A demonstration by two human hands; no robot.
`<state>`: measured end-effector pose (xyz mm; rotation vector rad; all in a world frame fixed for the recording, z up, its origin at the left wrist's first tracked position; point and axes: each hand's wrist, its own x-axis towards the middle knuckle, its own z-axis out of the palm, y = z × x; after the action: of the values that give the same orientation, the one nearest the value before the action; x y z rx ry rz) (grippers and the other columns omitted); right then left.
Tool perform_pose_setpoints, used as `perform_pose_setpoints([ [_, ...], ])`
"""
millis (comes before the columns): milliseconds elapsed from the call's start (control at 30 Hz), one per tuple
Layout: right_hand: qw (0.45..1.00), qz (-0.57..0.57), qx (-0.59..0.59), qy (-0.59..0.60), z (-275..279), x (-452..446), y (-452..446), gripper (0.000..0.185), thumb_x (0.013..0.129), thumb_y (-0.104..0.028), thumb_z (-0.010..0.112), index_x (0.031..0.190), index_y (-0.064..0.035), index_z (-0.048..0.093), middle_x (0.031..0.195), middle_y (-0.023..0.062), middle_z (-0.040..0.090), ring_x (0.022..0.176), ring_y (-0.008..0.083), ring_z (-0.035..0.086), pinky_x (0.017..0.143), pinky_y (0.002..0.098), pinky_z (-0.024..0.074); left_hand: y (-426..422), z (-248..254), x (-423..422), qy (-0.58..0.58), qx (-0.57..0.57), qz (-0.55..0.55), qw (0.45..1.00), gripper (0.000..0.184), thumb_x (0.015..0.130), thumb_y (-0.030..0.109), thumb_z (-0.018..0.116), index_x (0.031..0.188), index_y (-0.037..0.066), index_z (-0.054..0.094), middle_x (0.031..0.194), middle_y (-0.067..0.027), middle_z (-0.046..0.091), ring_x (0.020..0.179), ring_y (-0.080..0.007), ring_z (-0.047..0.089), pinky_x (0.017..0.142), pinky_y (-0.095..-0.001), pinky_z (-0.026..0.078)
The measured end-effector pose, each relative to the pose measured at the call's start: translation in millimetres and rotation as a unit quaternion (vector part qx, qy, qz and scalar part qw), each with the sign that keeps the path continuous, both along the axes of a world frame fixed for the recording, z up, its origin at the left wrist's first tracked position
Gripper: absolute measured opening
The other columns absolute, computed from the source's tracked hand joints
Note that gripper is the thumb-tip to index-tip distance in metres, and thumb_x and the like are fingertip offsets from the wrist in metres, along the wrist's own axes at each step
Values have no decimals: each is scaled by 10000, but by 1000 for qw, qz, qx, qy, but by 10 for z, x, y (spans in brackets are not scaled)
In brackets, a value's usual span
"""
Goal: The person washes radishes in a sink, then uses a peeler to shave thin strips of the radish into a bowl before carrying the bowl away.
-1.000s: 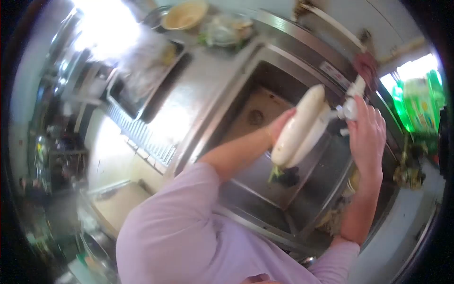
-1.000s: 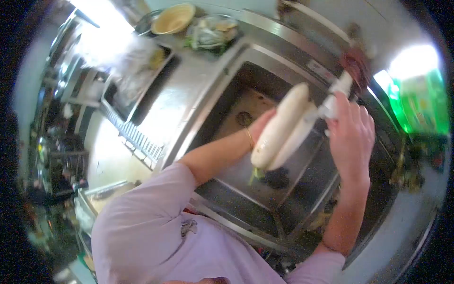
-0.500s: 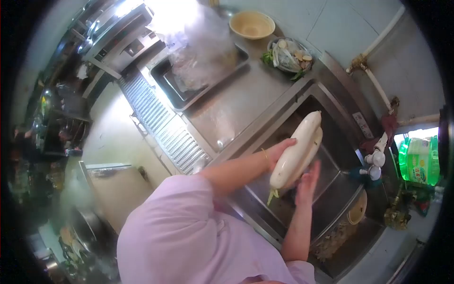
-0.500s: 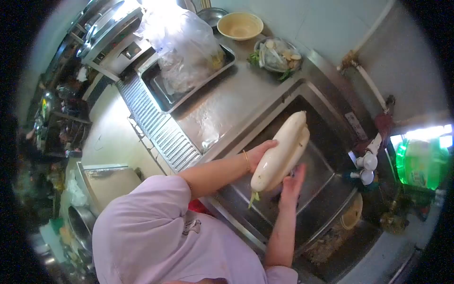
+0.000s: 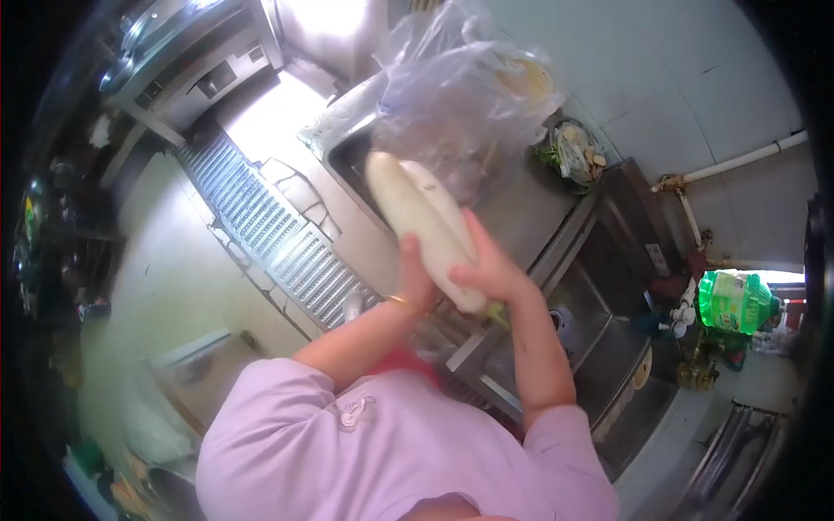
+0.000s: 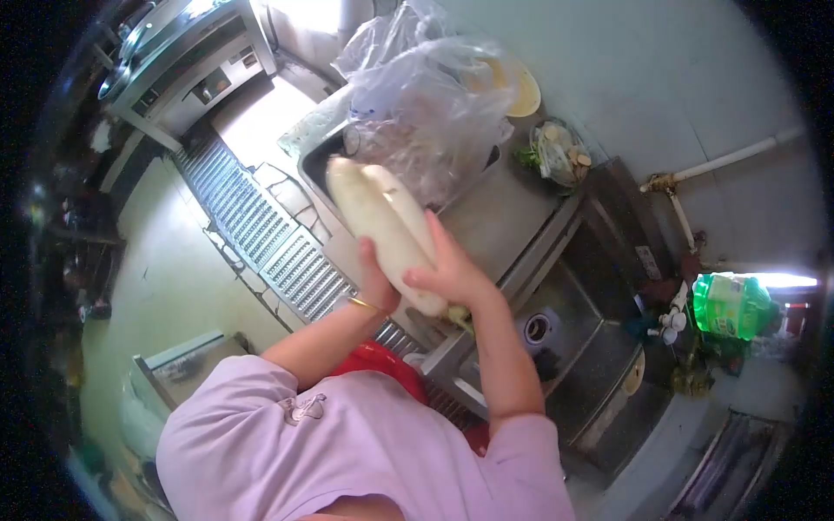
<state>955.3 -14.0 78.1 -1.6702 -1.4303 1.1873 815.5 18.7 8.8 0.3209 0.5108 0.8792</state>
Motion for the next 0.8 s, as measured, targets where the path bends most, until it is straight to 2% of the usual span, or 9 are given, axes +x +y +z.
perform_pose_setpoints([
  [133,994,50,-87,-38,-164,5,1007,995,696,-416,774,1441,43,301,1430,251,400,1328,296,402,1087,387,334,745,-38,-203,59,-34,6,998,747,964,636,262,1460,77,268,1451,-154,386,1354,-294,361,1141,-457,258],
  [267,938,33,13,-344,-618,94,1204,852,715,-421,731,1404,-32,413,1380,224,473,1278,345,462,1060,383,372,1021,-251,-138,72,-162,-69,982,562,978,501,428,1407,149,338,1380,-97,451,1274,-243,427,1047,-435,327],
  [333,916,24,-5,-401,-626,-56,1124,819,769,-437,678,1446,-106,359,1469,186,366,1361,362,336,1108,465,287,1018,-262,-170,96,-170,-126,973,487,978,401,483,1382,156,363,1342,-72,479,1233,-218,451,1002,-406,351],
  [433,899,-7,-24,-437,-704,-204,988,841,809,-457,643,1492,-149,261,1549,157,222,1423,377,197,1129,579,158,930,-184,-291,86,-152,-186,967,430,958,263,525,1354,147,405,1298,-51,515,1192,-184,471,963,-367,371],
  [600,890,-53,-18,-453,-765,-278,964,859,780,-445,674,1483,-141,286,1544,150,239,1421,364,202,1134,561,152,788,-65,-877,100,-77,-240,963,413,940,178,523,1347,141,462,1239,-82,581,1082,-172,566,903,-355,461],
  [667,880,-62,-4,-471,-764,-299,1018,865,752,-440,695,1463,-117,322,1519,157,279,1402,359,231,1120,555,183,784,-349,-1134,223,97,-241,940,420,931,202,544,1343,147,485,1166,-111,629,985,-204,628,849,-369,513],
  [733,878,-62,69,-470,-839,-241,1033,870,692,-419,741,1411,-72,396,1447,173,373,1350,353,306,1085,524,251,743,-610,-1553,414,346,-211,815,424,916,241,576,1323,146,506,1139,-110,647,987,-236,639,855,-400,515],
  [767,888,-59,113,-442,-884,-192,1012,875,669,-397,760,1400,-67,410,1423,182,405,1345,350,324,1082,498,262,835,-390,-1802,548,530,-262,591,518,871,319,635,1336,136,496,1169,-116,639,1021,-291,631,897,-441,498],
  [800,871,-66,142,-465,-993,-156,1008,854,660,-375,766,1380,-56,436,1409,181,428,1330,351,351,1087,482,277,901,-370,-2016,596,550,-337,479,538,859,331,643,1338,136,495,1168,-122,638,1027,-308,626,904,-451,492],
])
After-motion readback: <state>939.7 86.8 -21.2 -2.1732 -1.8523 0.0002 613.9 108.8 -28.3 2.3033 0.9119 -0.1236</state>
